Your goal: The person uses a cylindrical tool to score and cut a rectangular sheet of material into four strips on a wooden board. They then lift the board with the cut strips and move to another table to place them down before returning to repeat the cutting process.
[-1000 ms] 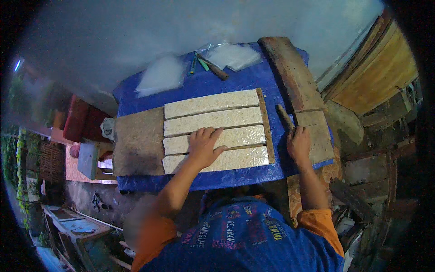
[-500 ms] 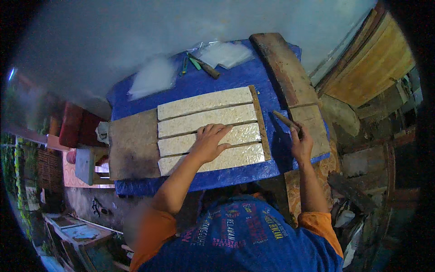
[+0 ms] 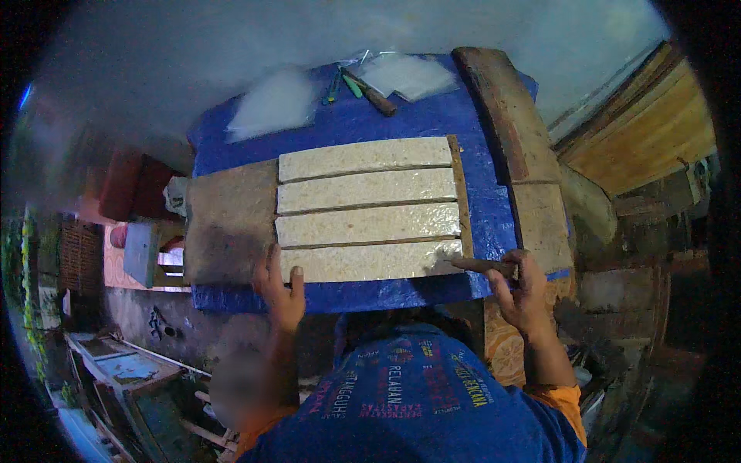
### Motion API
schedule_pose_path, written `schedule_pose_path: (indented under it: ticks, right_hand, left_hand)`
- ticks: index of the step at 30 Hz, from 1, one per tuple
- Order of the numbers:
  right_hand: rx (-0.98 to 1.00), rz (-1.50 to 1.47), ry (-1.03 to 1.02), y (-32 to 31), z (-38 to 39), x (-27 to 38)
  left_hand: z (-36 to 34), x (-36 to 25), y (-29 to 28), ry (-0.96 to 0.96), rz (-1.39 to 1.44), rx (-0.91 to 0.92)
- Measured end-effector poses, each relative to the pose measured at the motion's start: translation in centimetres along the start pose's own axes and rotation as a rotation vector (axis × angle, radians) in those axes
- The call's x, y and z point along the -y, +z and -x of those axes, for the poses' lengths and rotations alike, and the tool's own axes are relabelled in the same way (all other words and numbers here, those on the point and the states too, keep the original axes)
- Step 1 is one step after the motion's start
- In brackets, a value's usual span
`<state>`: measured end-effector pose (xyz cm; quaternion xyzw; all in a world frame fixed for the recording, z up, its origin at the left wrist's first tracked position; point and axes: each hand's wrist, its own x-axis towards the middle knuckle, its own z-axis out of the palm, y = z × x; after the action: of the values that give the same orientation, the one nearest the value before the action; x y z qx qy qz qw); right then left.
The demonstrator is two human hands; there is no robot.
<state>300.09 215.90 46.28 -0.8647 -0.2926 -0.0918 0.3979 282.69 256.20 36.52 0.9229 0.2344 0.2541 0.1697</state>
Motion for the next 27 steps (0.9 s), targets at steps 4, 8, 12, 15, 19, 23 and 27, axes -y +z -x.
schedule_pose_path:
  ticks: [4, 8, 12, 15, 19, 23, 27]
  right_hand:
    - [-0.03, -0.053, -0.002, 0.2, -0.2, 0.7]
    - [-0.058, 0.033, -0.159, 1.0, -0.8, 1.2]
    - [0.022, -0.019, -0.125, 3.0, -1.4, 1.8]
    - [0.168, -0.058, -0.117, 4.6, -1.5, 2.8]
    - [0.018, -0.128, -0.208, 6.1, -2.2, 4.3]
    - [0.292, -0.078, -0.309, 8.3, -3.8, 5.8]
    - [0.071, -0.174, -0.425, 9.8, -4.6, 7.4]
  left_hand:
    - [1.8, 2.4, 0.2, -0.187, 0.248, -0.025]
    - [2.7, 3.2, 0.0, -0.188, 0.245, 0.083]
    - [3.0, 3.8, -0.1, -0.17, 0.281, 0.122]
    - [3.0, 4.3, -0.2, -0.163, 0.289, 0.145]
    - [2.7, 4.7, 0.0, -0.182, 0.322, 0.167]
    - [2.3, 4.2, 0.3, -0.242, 0.369, 0.138]
    - [1.6, 4.2, 0.2, -0.243, 0.378, 0.111]
